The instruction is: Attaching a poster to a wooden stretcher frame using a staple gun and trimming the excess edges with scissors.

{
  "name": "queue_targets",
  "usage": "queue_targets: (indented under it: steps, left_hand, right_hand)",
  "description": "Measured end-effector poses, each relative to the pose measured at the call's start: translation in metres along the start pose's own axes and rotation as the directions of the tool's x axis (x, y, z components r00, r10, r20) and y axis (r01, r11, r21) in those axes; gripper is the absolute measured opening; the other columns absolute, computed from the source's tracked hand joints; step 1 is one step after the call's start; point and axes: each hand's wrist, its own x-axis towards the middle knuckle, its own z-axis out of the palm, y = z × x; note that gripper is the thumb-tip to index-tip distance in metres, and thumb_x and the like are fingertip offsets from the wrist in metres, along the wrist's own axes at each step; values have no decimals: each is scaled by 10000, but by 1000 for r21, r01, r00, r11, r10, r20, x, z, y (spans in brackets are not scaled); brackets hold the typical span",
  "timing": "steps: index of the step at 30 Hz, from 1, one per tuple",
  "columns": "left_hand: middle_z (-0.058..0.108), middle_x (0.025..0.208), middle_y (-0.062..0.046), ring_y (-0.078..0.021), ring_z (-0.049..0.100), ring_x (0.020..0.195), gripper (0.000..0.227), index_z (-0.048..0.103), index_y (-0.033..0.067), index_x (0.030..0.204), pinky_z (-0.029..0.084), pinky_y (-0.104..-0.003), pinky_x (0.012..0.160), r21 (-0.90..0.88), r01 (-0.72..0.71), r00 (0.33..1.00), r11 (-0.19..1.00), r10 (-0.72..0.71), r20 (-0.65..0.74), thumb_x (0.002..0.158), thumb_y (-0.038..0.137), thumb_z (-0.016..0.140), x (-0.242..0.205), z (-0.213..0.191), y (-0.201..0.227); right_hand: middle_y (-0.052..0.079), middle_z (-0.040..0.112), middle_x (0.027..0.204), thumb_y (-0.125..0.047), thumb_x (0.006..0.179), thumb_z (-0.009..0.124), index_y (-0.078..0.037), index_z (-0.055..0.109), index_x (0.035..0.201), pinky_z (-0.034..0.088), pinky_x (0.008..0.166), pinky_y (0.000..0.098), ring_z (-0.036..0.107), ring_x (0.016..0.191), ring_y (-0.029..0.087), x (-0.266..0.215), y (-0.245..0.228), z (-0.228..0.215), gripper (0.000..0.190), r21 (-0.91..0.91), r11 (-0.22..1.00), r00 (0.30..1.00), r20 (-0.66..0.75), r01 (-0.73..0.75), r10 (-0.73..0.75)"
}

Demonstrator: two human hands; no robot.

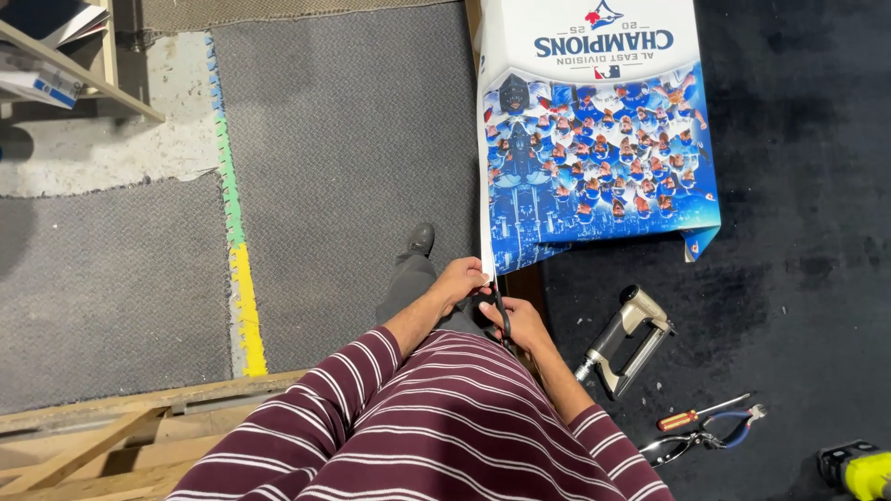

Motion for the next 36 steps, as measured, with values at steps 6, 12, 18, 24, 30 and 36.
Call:
queue_targets:
  steps: [6,12,18,24,30,36]
  left_hand:
    - [708,849,-90,-143,701,763,191,654,35,1051,580,-241,710,4,-19,1000,1000,19,8,880,91,719,8,-6,-5]
    - [711,840,-74,-126,702,750,131,640,59,1007,598,-240,698,-2,0,1000,1000,0,26,890,85,690,-10,-2,16]
    - [718,853,-73,-120,686,764,156,647,61,1030,604,-245,717,2,7,1000,1000,-7,31,886,99,695,-7,-7,14]
    - [689,823,-4,-87,634,736,144,649,99,1002,591,-218,694,75,12,999,997,-15,50,866,108,698,13,-17,-2]
    - [684,801,-11,-89,621,721,119,650,95,965,566,-214,663,59,-1,995,998,-5,99,869,128,713,16,-26,0]
    - [719,805,-61,-144,713,745,76,634,64,946,557,-205,653,158,42,964,987,-82,253,871,74,634,11,-33,29]
  right_hand:
    - [85,630,607,-513,849,816,-96,734,868,531,472,253,680,554,161,2,-22,1,426,59,995,996,35,-83,81]
    - [115,595,586,-400,849,856,-42,725,833,526,433,266,653,508,173,-5,-27,4,381,108,994,1000,-6,-23,24]
    - [115,613,608,-405,871,830,-33,733,894,523,422,266,663,507,175,-3,-26,4,385,97,994,998,7,-59,59]
    - [95,645,623,-544,853,814,-72,741,883,597,498,294,696,558,175,7,-40,2,478,47,994,995,34,-96,94]
    - [114,609,597,-353,865,835,-22,719,808,562,437,287,669,514,175,19,-25,9,355,60,997,998,-40,-49,51]
    - [105,624,637,-460,879,797,-31,718,911,611,518,302,679,563,175,6,-61,13,438,103,987,992,-16,-124,126]
